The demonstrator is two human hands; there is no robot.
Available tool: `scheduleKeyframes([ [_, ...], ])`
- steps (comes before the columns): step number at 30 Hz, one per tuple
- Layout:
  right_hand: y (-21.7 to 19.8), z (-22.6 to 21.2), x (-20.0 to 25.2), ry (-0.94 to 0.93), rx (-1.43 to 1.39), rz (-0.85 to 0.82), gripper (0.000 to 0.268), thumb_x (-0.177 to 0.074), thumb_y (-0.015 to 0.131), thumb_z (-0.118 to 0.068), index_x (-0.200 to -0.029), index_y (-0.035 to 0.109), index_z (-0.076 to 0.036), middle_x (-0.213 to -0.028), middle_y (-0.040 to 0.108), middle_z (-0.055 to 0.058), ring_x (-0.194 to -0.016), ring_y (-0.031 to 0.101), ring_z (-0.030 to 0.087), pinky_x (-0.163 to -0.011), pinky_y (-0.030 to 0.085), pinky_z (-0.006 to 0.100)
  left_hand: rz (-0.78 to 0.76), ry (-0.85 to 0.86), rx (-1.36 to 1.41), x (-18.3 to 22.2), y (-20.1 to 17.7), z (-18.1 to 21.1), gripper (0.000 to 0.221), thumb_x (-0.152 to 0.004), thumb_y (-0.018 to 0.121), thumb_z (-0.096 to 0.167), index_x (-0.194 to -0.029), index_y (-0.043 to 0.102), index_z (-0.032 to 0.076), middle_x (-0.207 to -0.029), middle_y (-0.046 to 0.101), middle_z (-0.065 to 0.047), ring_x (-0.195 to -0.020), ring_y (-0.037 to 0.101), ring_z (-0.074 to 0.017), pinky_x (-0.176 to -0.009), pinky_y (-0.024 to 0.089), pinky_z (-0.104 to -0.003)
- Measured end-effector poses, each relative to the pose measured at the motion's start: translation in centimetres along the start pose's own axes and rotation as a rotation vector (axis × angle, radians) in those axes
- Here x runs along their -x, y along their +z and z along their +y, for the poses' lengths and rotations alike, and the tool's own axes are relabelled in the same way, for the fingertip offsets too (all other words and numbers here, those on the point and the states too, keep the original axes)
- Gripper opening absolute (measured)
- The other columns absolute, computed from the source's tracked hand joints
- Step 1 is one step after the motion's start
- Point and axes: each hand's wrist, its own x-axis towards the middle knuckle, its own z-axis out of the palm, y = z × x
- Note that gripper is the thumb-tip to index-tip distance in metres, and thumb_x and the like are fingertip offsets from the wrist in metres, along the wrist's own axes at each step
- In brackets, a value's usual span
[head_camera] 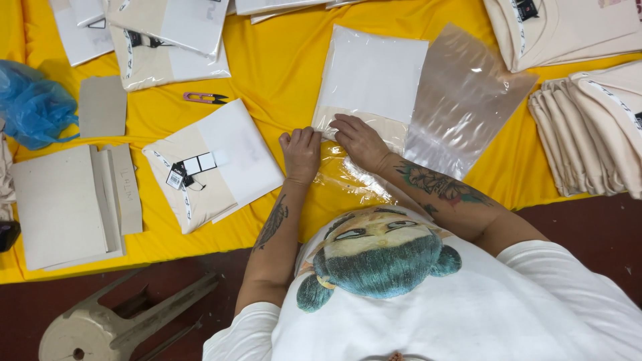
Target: Packing folded t-shirts into clear plastic bags at a packaging station.
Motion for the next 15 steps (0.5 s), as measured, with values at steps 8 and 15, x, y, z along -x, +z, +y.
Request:
scheduleKeyframes([
  [8,-0.5,0.6,2.3,0.003,0.022,0.016,0.009,-0.102,0.058,-0.015,-0.107,0.063,-0.008,-0.118,0.062,0.008,-0.126,0.058,0.030,-0.110,0.046,0.048,0.003,0.044,-0.012,-0.3,-1.0,-0.4,0.007,-0.090,0.069,0.013,-0.092,0.066,0.018,-0.096,0.057,0.001,-0.093,0.057,-0.0187,-0.082,0.037,-0.041],
  [15,-2.2,0.4,5.0,0.119,-0.047,0.088,0.045,-0.089,0.077,-0.025,-0.129,0.060,-0.013,-0.117,0.061,0.012,-0.109,0.061,0.037,-0.096,0.051,0.054,-0.052,0.021,0.092,0.5,-1.8,0.7,0.010,-0.099,0.062,0.009,-0.106,0.057,0.015,-0.102,0.057,-0.005,-0.098,0.063,-0.0221,-0.081,0.044,-0.039],
])
